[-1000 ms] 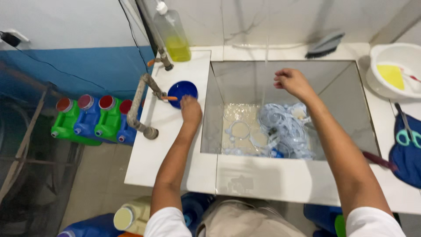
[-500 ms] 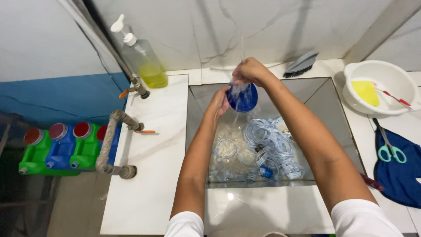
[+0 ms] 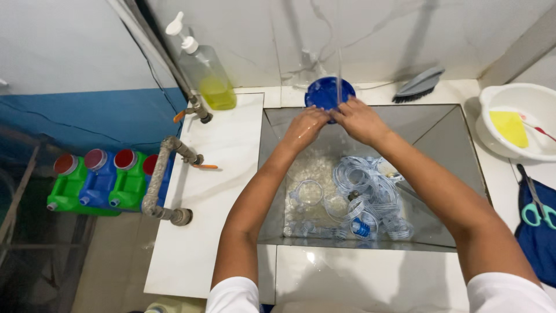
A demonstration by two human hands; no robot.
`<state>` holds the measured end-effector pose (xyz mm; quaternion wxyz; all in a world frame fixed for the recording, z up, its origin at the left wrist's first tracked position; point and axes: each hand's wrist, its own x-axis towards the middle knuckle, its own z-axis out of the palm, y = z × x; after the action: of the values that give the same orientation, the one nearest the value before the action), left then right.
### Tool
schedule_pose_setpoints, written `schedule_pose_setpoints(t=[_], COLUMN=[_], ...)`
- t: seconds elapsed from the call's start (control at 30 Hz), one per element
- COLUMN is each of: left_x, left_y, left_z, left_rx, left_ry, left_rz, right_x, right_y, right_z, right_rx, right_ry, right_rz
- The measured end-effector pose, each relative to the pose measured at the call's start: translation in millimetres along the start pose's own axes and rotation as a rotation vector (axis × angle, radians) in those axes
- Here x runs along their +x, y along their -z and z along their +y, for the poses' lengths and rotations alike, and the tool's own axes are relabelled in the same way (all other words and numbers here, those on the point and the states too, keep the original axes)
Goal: The person removes a plastic seal from a blue water jug using scissors, then washes the jug with a sponge and water in a sink. They rinse the jug multiple times, dry it with a cloth, and use a heat gun to apply a label to the jug and its cap.
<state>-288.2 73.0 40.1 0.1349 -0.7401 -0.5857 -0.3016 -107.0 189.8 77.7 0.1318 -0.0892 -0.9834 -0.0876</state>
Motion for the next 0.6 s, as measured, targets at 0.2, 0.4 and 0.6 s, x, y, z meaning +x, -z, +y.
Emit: schedule_pose_setpoints(t=[0.2,0.4,0.6], left_x=[-42.0,-92.2,-95.0], left_y=[51.6,140.8,150.0], left_z=[-73.1,-152.6,-144.6], left_rx=[0.445,1.099,0.876], left_ry=[0.423,1.005,1.139], left_rz=[-0.100,-0.442,-0.595], right_x=[-19.7,-29.2,-81.5], right_y=[-23.7,-10.9,-20.4], right_z=[-24.5,-43.7,-43.3], right_rx=[0.038,0.045,0.699], right_ry=[-0.092,-0.122,-0.689], right_rz=[0.025,-0.077,-0.057])
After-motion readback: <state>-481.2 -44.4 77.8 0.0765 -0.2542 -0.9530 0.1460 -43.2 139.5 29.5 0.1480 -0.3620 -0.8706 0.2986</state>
